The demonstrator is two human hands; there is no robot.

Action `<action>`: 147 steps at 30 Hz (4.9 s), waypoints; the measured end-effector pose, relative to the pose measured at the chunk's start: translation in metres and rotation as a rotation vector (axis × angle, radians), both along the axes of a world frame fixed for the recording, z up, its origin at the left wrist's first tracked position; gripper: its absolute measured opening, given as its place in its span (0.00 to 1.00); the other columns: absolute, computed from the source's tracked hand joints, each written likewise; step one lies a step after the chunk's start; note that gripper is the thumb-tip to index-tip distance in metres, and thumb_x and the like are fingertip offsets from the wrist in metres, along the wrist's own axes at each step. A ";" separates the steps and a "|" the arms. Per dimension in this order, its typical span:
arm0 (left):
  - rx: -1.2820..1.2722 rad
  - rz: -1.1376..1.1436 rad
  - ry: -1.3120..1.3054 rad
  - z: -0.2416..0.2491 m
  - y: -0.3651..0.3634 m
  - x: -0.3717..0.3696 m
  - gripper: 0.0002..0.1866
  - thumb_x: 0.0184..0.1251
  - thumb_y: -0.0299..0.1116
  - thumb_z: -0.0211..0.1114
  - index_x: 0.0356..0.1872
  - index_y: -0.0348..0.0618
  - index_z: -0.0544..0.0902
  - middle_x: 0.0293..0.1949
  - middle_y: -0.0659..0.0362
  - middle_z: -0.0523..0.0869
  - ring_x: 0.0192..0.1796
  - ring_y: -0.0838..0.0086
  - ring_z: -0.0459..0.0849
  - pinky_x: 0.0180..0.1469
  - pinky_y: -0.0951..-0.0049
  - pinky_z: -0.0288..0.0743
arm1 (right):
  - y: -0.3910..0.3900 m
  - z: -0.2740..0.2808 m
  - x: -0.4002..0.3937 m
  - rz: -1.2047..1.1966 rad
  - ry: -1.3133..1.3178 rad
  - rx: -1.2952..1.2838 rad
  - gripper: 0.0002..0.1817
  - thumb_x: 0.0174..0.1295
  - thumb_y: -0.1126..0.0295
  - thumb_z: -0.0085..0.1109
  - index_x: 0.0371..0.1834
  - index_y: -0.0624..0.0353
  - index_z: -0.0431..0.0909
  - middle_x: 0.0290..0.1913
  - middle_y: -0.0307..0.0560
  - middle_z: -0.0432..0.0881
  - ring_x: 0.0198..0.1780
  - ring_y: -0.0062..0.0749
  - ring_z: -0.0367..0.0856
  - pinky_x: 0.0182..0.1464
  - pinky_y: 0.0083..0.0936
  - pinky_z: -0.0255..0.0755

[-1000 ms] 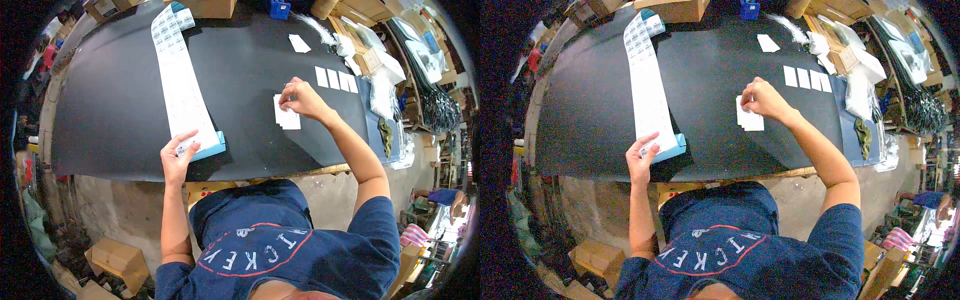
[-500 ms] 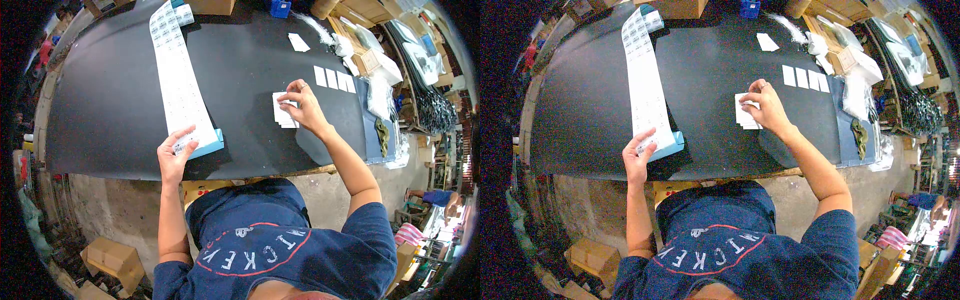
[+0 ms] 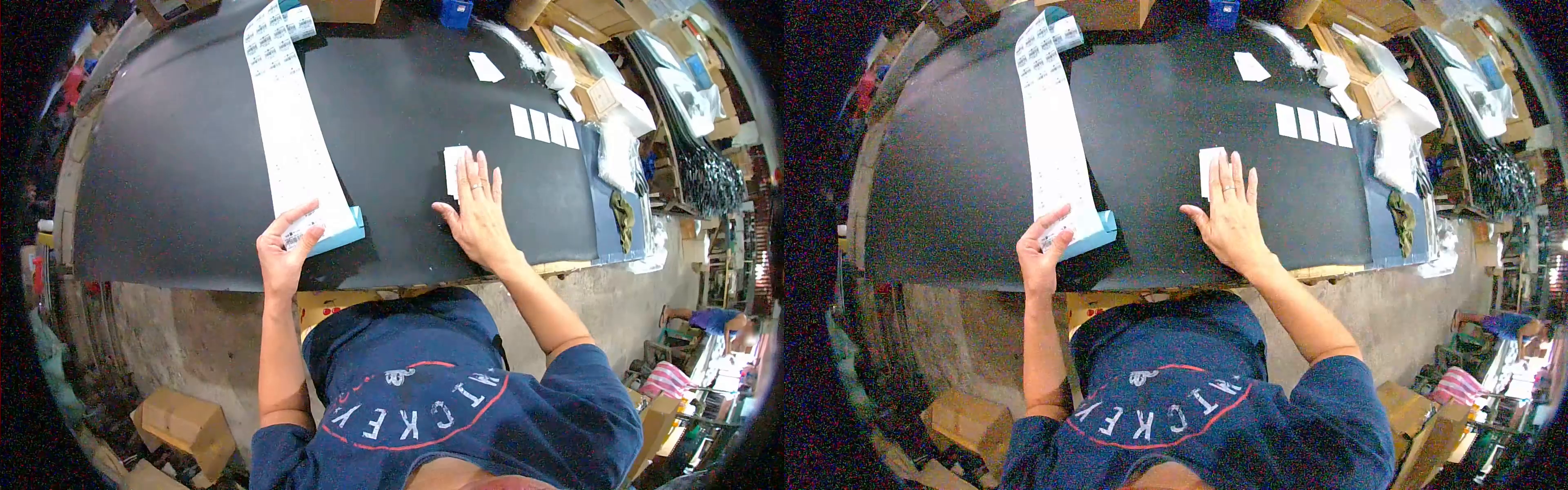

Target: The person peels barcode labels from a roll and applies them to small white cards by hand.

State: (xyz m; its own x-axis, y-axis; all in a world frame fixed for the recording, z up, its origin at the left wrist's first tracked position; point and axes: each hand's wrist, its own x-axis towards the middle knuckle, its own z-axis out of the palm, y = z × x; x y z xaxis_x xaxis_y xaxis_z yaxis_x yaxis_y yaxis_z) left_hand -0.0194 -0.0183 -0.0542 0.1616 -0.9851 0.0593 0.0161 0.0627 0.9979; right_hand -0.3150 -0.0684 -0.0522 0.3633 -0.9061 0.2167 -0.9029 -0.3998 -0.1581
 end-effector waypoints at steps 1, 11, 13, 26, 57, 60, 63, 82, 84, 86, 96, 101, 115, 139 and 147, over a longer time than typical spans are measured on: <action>-0.012 0.009 -0.019 0.000 0.000 0.000 0.18 0.58 0.27 0.72 0.50 0.36 0.83 0.43 0.58 0.86 0.42 0.80 0.82 0.47 0.80 0.75 | 0.001 -0.008 0.001 -0.023 0.025 -0.016 0.43 0.67 0.45 0.44 0.71 0.73 0.51 0.75 0.64 0.48 0.77 0.56 0.40 0.74 0.55 0.33; 0.013 0.007 -0.051 0.001 0.000 0.000 0.18 0.57 0.28 0.72 0.50 0.37 0.83 0.43 0.58 0.86 0.43 0.79 0.82 0.48 0.80 0.75 | 0.002 -0.017 0.005 -0.125 0.067 -0.017 0.40 0.67 0.43 0.44 0.72 0.64 0.55 0.76 0.54 0.48 0.77 0.56 0.38 0.72 0.62 0.27; 0.012 0.003 -0.010 -0.001 0.000 0.000 0.19 0.57 0.28 0.72 0.50 0.37 0.83 0.43 0.58 0.86 0.43 0.79 0.82 0.48 0.80 0.75 | 0.003 -0.016 0.006 -0.130 0.062 -0.019 0.39 0.67 0.43 0.45 0.73 0.61 0.55 0.76 0.54 0.48 0.77 0.56 0.38 0.71 0.64 0.26; -0.011 -0.122 -0.008 0.011 0.004 0.000 0.27 0.54 0.22 0.70 0.59 0.38 0.77 0.51 0.55 0.82 0.52 0.75 0.79 0.57 0.75 0.71 | 0.004 -0.020 0.007 -0.142 -0.042 -0.038 0.39 0.66 0.43 0.46 0.73 0.56 0.56 0.76 0.55 0.48 0.77 0.59 0.39 0.70 0.66 0.28; -0.030 -0.093 -0.129 0.004 0.007 -0.006 0.26 0.57 0.13 0.64 0.59 0.32 0.73 0.54 0.51 0.79 0.52 0.72 0.80 0.54 0.72 0.75 | 0.012 -0.018 0.010 -0.243 -0.104 -0.120 0.46 0.64 0.36 0.42 0.72 0.66 0.54 0.74 0.64 0.50 0.76 0.61 0.40 0.71 0.64 0.28; -0.038 -0.088 -0.116 0.001 0.006 -0.004 0.25 0.57 0.13 0.64 0.58 0.31 0.74 0.54 0.51 0.79 0.52 0.72 0.80 0.54 0.72 0.76 | 0.012 -0.019 0.009 -0.231 -0.094 -0.113 0.46 0.64 0.36 0.42 0.72 0.67 0.53 0.74 0.65 0.50 0.76 0.61 0.40 0.71 0.64 0.28; -0.037 -0.091 -0.073 0.003 0.005 -0.002 0.25 0.57 0.13 0.64 0.58 0.31 0.74 0.53 0.51 0.80 0.52 0.72 0.80 0.55 0.72 0.75 | 0.011 -0.021 0.009 -0.231 -0.108 -0.112 0.47 0.63 0.36 0.42 0.71 0.68 0.54 0.74 0.66 0.50 0.76 0.61 0.40 0.71 0.64 0.27; -0.001 -0.124 0.114 0.038 0.006 -0.015 0.19 0.57 0.18 0.67 0.52 0.35 0.80 0.47 0.57 0.85 0.48 0.78 0.82 0.51 0.80 0.76 | 0.012 0.052 0.082 0.287 -0.923 0.262 0.30 0.52 0.64 0.71 0.61 0.50 0.76 0.66 0.55 0.68 0.68 0.47 0.64 0.67 0.36 0.60; -0.013 -0.120 0.116 0.041 0.007 -0.016 0.19 0.58 0.18 0.68 0.52 0.36 0.80 0.47 0.57 0.85 0.48 0.78 0.82 0.52 0.80 0.76 | 0.005 0.054 0.092 0.422 -0.847 0.136 0.24 0.47 0.70 0.73 0.52 0.51 0.82 0.60 0.50 0.72 0.61 0.41 0.71 0.62 0.34 0.65; -0.021 -0.151 0.133 0.044 0.008 -0.017 0.19 0.59 0.19 0.67 0.53 0.35 0.79 0.47 0.57 0.85 0.48 0.78 0.82 0.51 0.80 0.77 | 0.001 0.058 0.098 0.433 -0.855 0.168 0.20 0.46 0.72 0.73 0.46 0.52 0.84 0.56 0.49 0.75 0.58 0.39 0.73 0.60 0.33 0.66; -0.044 -0.120 0.132 0.044 0.009 -0.014 0.11 0.61 0.19 0.66 0.45 0.35 0.81 0.42 0.58 0.86 0.44 0.80 0.83 0.48 0.80 0.77 | -0.012 0.050 0.100 0.416 -0.893 0.297 0.08 0.46 0.72 0.72 0.31 0.58 0.85 0.36 0.43 0.83 0.48 0.33 0.77 0.54 0.30 0.67; -0.029 -0.088 0.034 0.039 0.004 -0.014 0.08 0.61 0.20 0.66 0.41 0.35 0.82 0.38 0.59 0.87 0.42 0.80 0.83 0.46 0.80 0.77 | -0.014 0.045 0.100 0.443 -0.942 0.321 0.07 0.47 0.72 0.72 0.29 0.59 0.85 0.35 0.43 0.83 0.45 0.31 0.78 0.51 0.28 0.68; -0.027 -0.003 0.135 0.039 0.005 -0.021 0.04 0.60 0.22 0.68 0.36 0.36 0.84 0.35 0.61 0.87 0.38 0.82 0.82 0.42 0.82 0.76 | -0.011 0.044 0.101 0.413 -0.988 0.337 0.06 0.50 0.71 0.72 0.28 0.59 0.85 0.32 0.42 0.84 0.42 0.28 0.78 0.47 0.26 0.69; -0.063 -0.034 -0.012 0.032 0.003 -0.026 0.07 0.62 0.24 0.67 0.39 0.32 0.85 0.33 0.59 0.88 0.37 0.84 0.83 0.40 0.83 0.77 | -0.009 0.086 0.093 0.483 -0.635 0.250 0.04 0.48 0.76 0.66 0.28 0.57 0.84 0.27 0.47 0.80 0.36 0.42 0.78 0.43 0.34 0.69; -0.012 -0.237 0.173 0.045 0.002 -0.014 0.18 0.67 0.41 0.64 0.47 0.35 0.84 0.41 0.59 0.87 0.41 0.83 0.81 0.44 0.82 0.75 | -0.010 0.082 0.088 0.530 -0.562 0.065 0.05 0.47 0.78 0.65 0.28 0.56 0.82 0.29 0.44 0.78 0.36 0.41 0.76 0.48 0.35 0.69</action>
State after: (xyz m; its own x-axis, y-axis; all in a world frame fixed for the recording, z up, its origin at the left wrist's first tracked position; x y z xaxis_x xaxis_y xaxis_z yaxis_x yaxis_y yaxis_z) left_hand -0.0339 -0.0164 -0.0091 -0.0644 -0.9959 0.0629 0.2018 0.0488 0.9782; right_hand -0.2268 -0.0785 0.0294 0.6033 -0.6592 0.4489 -0.3707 -0.7301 -0.5740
